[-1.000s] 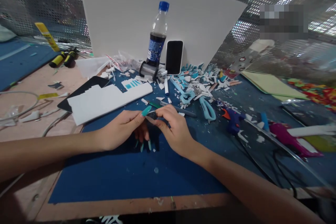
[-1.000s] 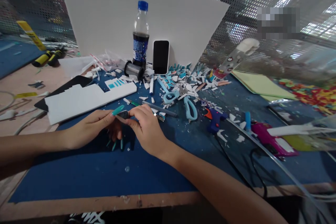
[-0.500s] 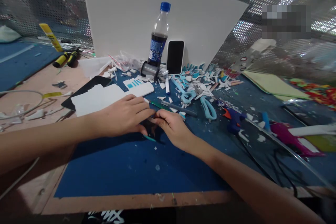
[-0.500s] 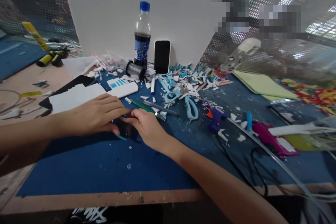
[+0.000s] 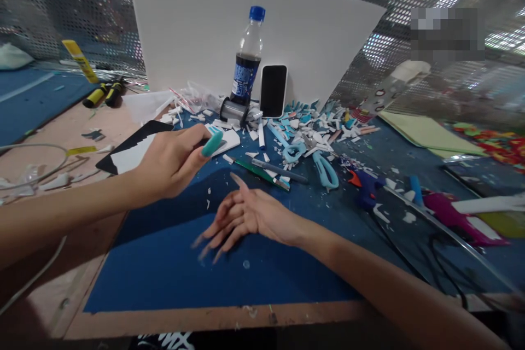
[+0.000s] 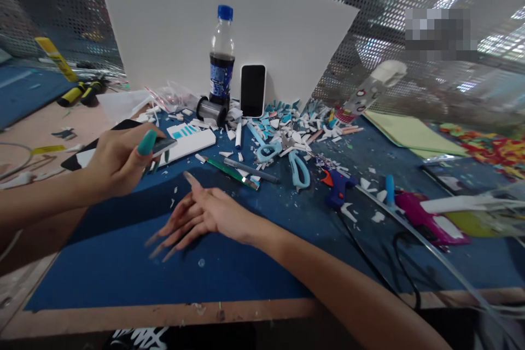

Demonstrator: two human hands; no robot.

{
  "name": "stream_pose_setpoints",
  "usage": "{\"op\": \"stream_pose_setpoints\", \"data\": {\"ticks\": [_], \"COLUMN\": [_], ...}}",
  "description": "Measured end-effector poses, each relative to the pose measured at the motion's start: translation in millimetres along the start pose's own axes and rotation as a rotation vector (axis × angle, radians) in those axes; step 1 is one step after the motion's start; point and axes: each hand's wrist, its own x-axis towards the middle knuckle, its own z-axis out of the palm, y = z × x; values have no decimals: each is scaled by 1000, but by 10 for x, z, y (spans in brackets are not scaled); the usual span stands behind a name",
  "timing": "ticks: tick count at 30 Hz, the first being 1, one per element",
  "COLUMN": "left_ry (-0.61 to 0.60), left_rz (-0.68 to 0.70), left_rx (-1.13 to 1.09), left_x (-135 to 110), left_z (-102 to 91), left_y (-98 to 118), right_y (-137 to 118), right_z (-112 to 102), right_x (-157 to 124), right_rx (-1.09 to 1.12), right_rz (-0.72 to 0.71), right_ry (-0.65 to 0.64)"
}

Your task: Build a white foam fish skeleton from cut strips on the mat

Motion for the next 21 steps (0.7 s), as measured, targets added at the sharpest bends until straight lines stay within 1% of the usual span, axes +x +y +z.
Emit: {"op": "stream_pose_setpoints", "data": {"ticks": [1,2,3,4,5,6,8,9,11,14,16,17,19,21], "left_ry": [-14,-24,-32,-31,-29,-34,-66,-103,-221,-473,-621,-678,-756,-792], "left_rz": [-22,-33,-47,-60,-72,-79,-65,-43,31,110,89,63,9,-35], "left_rx": [-29,-46,-49,-40,-18,31,161,222,317,420,484,505,525,527], "left_x": [-9,-15,-20,-23,-27,-33,-49,-60,-86,-119,-128,-128,-116,-97], "left_z": [4,12,22,34,46,60,94,115,165,248,290,304,313,305], "left_y": [19,30,32,28,19,9,2,10,47,122,154,161,162,154], "right_y": [5,5,1,-9,-25,-45,-91,-111,-140,-153,-154,-155,-158,-160], "right_z": [10,2,-24,-65,-116,-168,-258,-289,-325,-350,-364,-369,-366,-346], "right_x": [25,51,74,92,102,101,74,53,13,-14,-14,-12,-10,-16], "right_rx": [34,29,-16,-103,-215,-280,-330,-339,-366,-412,-419,-416,-404,-406], "right_rz": [22,-18,-138,-313,-455,-536,-661,-696,-739,-733,-730,-727,-724,-708], "right_ry": [-18,6,82,206,310,355,377,380,437,596,689,710,719,684]}}
